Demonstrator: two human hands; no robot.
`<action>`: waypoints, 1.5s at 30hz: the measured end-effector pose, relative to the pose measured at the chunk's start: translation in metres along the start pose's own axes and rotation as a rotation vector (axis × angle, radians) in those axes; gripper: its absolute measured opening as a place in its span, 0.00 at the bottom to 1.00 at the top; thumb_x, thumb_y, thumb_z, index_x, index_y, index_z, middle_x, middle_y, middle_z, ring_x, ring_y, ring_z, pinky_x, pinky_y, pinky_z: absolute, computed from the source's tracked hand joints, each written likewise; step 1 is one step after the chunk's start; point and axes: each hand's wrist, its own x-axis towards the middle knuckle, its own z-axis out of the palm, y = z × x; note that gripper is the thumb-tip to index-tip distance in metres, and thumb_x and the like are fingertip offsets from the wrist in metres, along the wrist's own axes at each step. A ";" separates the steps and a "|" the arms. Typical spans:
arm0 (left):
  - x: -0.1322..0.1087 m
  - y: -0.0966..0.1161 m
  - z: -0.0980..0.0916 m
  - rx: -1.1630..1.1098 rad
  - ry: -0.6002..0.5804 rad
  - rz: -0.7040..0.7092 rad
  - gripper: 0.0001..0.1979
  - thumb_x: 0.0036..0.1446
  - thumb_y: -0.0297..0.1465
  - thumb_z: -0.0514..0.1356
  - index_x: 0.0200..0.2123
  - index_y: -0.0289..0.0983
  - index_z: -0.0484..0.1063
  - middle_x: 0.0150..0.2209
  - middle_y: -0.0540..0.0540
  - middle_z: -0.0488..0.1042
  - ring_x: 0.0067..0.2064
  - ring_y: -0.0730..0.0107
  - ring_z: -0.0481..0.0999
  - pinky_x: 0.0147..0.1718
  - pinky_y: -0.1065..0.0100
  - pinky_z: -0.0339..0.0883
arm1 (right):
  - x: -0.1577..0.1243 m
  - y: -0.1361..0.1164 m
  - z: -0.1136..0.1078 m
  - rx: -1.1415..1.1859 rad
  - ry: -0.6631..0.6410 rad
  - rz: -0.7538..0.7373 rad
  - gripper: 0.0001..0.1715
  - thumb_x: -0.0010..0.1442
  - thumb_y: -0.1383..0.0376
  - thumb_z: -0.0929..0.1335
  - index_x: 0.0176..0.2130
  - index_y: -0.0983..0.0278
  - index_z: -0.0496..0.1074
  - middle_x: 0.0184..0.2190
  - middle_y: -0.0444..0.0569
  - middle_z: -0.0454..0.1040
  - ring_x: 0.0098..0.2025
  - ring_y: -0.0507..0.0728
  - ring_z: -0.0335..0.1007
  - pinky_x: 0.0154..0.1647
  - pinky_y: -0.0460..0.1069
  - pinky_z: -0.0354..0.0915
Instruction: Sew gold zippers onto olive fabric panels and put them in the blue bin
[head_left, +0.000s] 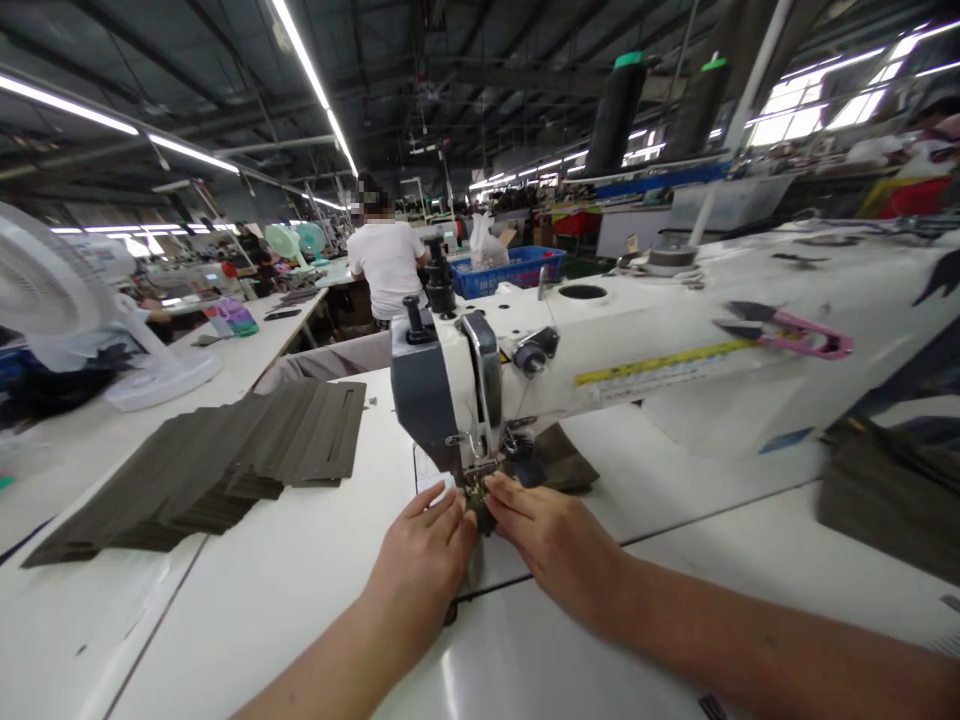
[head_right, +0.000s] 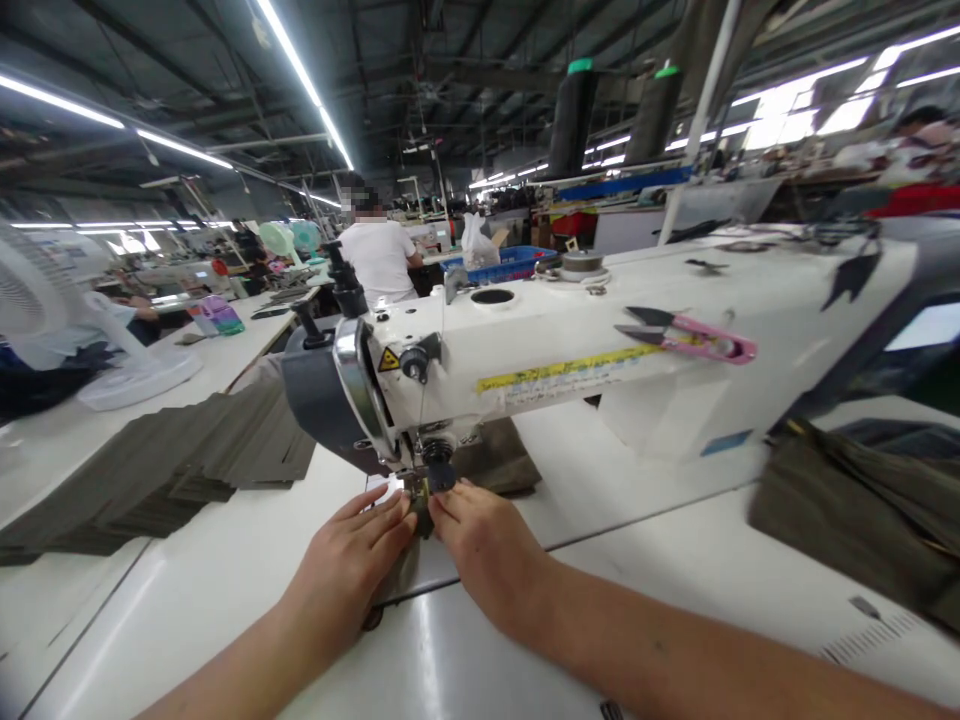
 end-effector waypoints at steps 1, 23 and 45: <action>0.002 -0.002 0.000 0.004 0.005 0.001 0.15 0.60 0.22 0.44 0.35 0.30 0.71 0.38 0.37 0.76 0.42 0.63 0.76 0.46 0.58 0.69 | 0.002 0.001 0.001 0.003 -0.003 0.003 0.14 0.56 0.78 0.60 0.38 0.75 0.72 0.39 0.60 0.75 0.40 0.59 0.73 0.43 0.51 0.70; 0.007 -0.010 0.006 -0.057 0.028 -0.058 0.14 0.60 0.22 0.46 0.31 0.30 0.70 0.34 0.40 0.76 0.38 0.64 0.76 0.43 0.62 0.70 | 0.013 0.009 0.001 0.099 -0.063 0.061 0.18 0.62 0.74 0.55 0.34 0.68 0.71 0.32 0.53 0.75 0.37 0.56 0.72 0.42 0.49 0.69; 0.015 0.020 -0.017 -0.115 0.105 -0.099 0.08 0.59 0.29 0.54 0.38 0.32 0.70 0.36 0.41 0.76 0.37 0.64 0.76 0.41 0.60 0.70 | -0.025 0.048 -0.041 -0.301 -0.159 0.021 0.10 0.51 0.76 0.59 0.28 0.67 0.67 0.27 0.53 0.70 0.27 0.57 0.66 0.28 0.50 0.63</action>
